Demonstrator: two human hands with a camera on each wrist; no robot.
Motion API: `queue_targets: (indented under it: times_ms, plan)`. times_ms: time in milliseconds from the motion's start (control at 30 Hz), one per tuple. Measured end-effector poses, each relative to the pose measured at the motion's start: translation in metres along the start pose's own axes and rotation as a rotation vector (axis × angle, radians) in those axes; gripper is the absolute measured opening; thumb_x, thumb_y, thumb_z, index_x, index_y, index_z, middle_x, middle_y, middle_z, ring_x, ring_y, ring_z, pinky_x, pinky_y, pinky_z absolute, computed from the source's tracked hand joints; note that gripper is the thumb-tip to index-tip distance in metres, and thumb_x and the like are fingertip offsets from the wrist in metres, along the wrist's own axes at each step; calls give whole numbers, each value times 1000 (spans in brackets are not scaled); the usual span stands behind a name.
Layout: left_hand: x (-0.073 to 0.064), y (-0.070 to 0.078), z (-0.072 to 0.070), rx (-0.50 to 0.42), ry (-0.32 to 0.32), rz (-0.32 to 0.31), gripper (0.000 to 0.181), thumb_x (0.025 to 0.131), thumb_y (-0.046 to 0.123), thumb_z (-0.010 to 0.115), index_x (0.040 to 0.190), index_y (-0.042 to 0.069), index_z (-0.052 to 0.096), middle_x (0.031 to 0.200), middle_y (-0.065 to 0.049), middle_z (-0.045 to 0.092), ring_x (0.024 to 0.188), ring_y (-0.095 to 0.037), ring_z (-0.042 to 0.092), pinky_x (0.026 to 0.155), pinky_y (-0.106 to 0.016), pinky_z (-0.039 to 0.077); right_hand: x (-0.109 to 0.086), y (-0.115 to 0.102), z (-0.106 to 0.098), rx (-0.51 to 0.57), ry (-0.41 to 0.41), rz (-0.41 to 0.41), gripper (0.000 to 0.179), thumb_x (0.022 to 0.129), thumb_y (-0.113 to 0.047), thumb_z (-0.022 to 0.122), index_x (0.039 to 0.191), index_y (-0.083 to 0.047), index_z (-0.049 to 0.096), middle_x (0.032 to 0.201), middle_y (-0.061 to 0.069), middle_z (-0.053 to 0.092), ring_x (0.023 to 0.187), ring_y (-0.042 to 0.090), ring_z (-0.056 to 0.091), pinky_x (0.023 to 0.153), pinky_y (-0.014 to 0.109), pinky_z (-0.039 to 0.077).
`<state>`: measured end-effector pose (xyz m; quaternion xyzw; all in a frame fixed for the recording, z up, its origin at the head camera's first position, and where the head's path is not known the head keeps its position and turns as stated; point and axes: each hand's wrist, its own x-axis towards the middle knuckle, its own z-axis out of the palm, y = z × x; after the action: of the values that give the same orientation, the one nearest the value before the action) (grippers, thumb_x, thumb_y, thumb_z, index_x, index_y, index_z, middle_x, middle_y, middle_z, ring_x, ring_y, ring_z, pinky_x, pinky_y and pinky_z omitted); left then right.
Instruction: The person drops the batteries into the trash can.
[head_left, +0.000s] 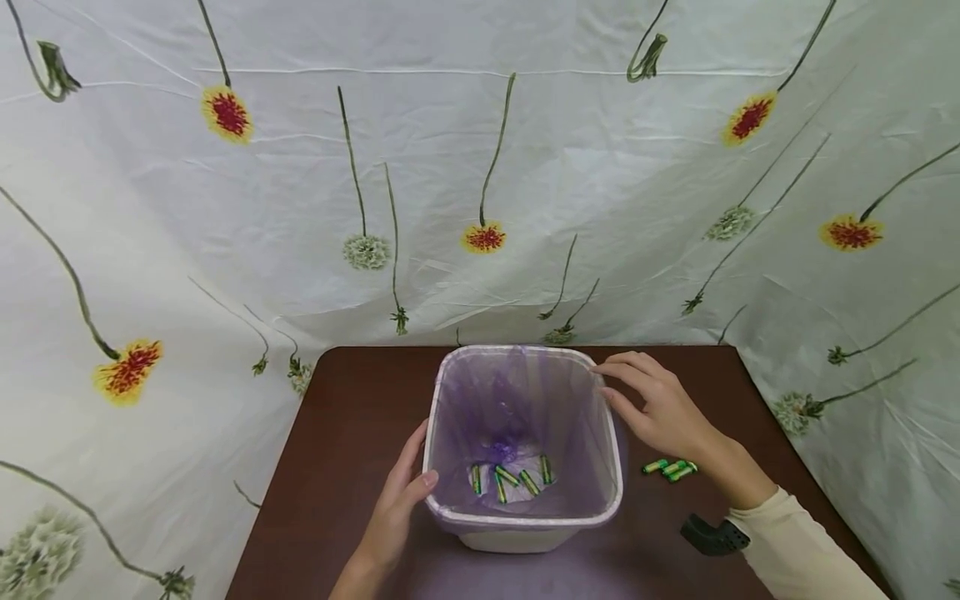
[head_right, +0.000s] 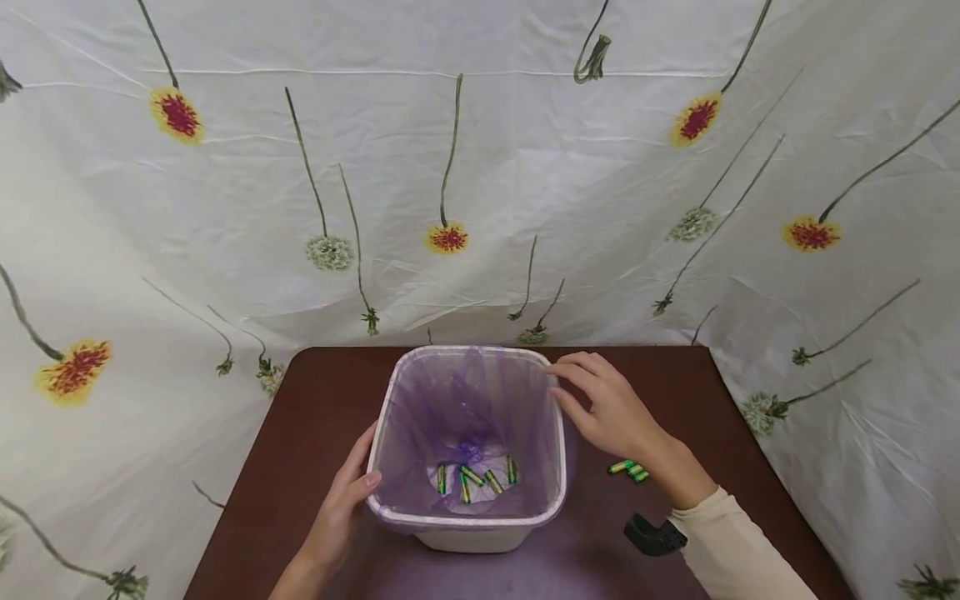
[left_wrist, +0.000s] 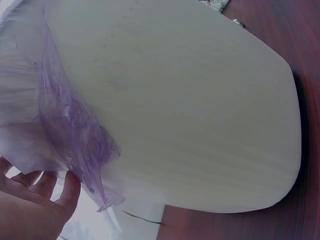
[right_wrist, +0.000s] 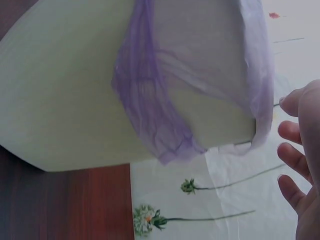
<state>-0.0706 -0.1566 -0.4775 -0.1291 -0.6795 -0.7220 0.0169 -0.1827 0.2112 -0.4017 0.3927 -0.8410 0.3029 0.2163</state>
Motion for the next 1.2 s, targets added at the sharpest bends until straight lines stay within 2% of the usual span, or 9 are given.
queue_targets:
  times_ms: [333, 567, 700, 1067, 1200]
  plan:
    - [0, 0, 0, -15, -15, 1, 64, 102, 8, 44, 164, 8, 27, 161, -21, 33, 136, -29, 47, 106, -27, 40, -27, 15, -7, -34, 52, 50, 37, 85, 3, 76, 120, -6, 73, 117, 6, 68, 110, 26, 62, 90, 33, 47]
    - [0, 0, 0, -9, -7, -1, 64, 102, 9, 44, 164, 10, 28, 163, -18, 31, 138, -23, 44, 107, -26, 37, -49, 33, -8, -60, 63, 109, 36, 85, 6, 76, 119, -6, 73, 115, 5, 68, 107, 23, 63, 89, 26, 46]
    - [1, 0, 0, -4, -4, 2, 63, 102, 8, 44, 164, 9, 28, 163, -17, 31, 139, -19, 43, 107, -25, 37, -60, 42, -6, -69, 71, 132, 35, 85, 8, 75, 117, -5, 73, 112, 6, 70, 103, 23, 65, 85, 27, 47]
    - [1, 2, 0, -17, -17, 13, 63, 102, 8, 44, 163, 8, 28, 162, -19, 33, 138, -24, 45, 107, -26, 38, -89, 55, 3, -100, 67, 198, 34, 84, 9, 75, 116, -4, 73, 110, 6, 71, 99, 27, 66, 86, 22, 46]
    - [1, 2, 0, -19, -25, 26, 63, 102, 7, 43, 163, 8, 28, 161, -20, 33, 138, -26, 45, 107, -26, 38, -99, 59, 6, -106, 70, 225, 35, 84, 10, 75, 116, -3, 73, 111, 7, 71, 99, 28, 66, 83, 24, 47]
